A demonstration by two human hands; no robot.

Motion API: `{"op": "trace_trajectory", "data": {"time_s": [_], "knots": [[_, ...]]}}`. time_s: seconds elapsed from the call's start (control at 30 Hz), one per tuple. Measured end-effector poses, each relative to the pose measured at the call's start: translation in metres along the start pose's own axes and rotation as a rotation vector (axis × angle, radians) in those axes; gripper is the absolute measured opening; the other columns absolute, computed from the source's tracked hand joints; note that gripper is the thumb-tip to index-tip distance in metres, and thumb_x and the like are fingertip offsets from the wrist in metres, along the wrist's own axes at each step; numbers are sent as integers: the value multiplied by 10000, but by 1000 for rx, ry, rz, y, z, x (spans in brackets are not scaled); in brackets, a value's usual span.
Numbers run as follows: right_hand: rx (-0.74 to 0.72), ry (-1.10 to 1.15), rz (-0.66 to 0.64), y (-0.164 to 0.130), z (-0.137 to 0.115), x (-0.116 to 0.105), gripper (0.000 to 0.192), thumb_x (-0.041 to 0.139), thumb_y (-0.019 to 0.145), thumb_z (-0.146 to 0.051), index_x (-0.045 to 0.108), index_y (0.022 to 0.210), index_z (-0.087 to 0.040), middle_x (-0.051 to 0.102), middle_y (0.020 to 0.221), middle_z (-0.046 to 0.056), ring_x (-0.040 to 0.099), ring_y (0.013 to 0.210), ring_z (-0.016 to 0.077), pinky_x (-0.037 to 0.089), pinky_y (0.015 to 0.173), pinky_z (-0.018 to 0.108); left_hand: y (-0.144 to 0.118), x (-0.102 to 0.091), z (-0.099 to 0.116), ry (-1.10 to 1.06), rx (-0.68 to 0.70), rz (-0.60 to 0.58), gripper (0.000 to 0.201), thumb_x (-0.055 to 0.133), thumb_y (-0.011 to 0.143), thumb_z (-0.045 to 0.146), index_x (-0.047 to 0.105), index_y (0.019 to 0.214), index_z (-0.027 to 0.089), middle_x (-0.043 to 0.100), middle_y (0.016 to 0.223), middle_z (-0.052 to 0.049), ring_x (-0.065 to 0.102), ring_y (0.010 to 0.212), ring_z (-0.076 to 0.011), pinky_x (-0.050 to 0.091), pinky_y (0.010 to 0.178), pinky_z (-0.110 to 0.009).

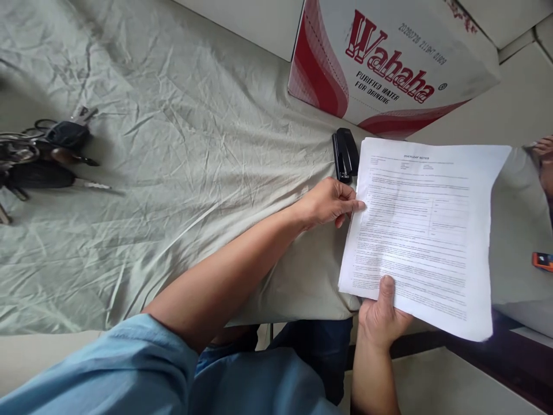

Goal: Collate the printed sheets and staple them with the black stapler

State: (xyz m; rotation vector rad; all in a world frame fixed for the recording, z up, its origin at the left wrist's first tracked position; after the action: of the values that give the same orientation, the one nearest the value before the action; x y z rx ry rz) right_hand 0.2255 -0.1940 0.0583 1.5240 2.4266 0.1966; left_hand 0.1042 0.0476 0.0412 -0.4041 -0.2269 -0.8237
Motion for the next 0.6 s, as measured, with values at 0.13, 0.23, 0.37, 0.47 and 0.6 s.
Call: {"op": "trace_trajectory", "data": {"time_s": [0.13, 0.23, 0.37, 0.47, 0.6], "knots": [[45, 1, 0, 3, 6, -7, 890, 953, 948, -476, 607, 1741, -267, 598, 1826, 116, 516, 1753, 412, 400, 1460, 751, 0, 4, 1, -14, 27, -64, 472, 774, 1047, 51, 619, 611, 140, 573, 565, 57, 575, 449, -56, 339, 530, -230], [49, -1, -17, 5, 6, -7, 888, 937, 964, -474, 585, 1758, -286, 601, 1823, 111, 493, 1769, 408, 407, 1456, 753, 0, 6, -1, -42, 19, -69, 460, 817, 1024, 44, 623, 617, 134, 583, 573, 56, 596, 465, -58, 368, 551, -224], [22, -4, -17, 3, 2, -3, 895, 922, 981, -487, 557, 1777, -299, 607, 1817, 107, 486, 1774, 406, 406, 1453, 765, 1, 6, -4, -79, -11, -32, 449, 897, 989, 64, 637, 628, 125, 563, 567, 71, 508, 431, -23, 344, 507, -213], [-19, -7, -18, 2, 1, 0, 868, 908, 991, -469, 567, 1767, -285, 602, 1820, 116, 501, 1764, 404, 406, 1452, 765, 1, 7, -5, -56, -43, -29, 498, 868, 1001, 30, 610, 586, 123, 572, 558, 61, 439, 395, -2, 309, 449, -211], [-21, -6, -25, 2, 2, 4, 888, 946, 935, -442, 605, 1732, -254, 584, 1835, 125, 517, 1751, 418, 389, 1452, 778, 1, 5, -1, -58, -7, -29, 526, 797, 1046, 12, 595, 574, 126, 569, 551, 59, 472, 384, -11, 330, 422, -202]]}}
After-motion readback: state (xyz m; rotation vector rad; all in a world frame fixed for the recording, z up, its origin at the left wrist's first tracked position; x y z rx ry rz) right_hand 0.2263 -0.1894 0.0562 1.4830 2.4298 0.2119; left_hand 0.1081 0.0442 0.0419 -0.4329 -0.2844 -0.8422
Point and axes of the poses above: each hand's wrist, its own y-axis towards the middle knuckle, its own x-axis out of the palm, z = x × y, the point moved 8 cm from there along y, towards the middle knuckle
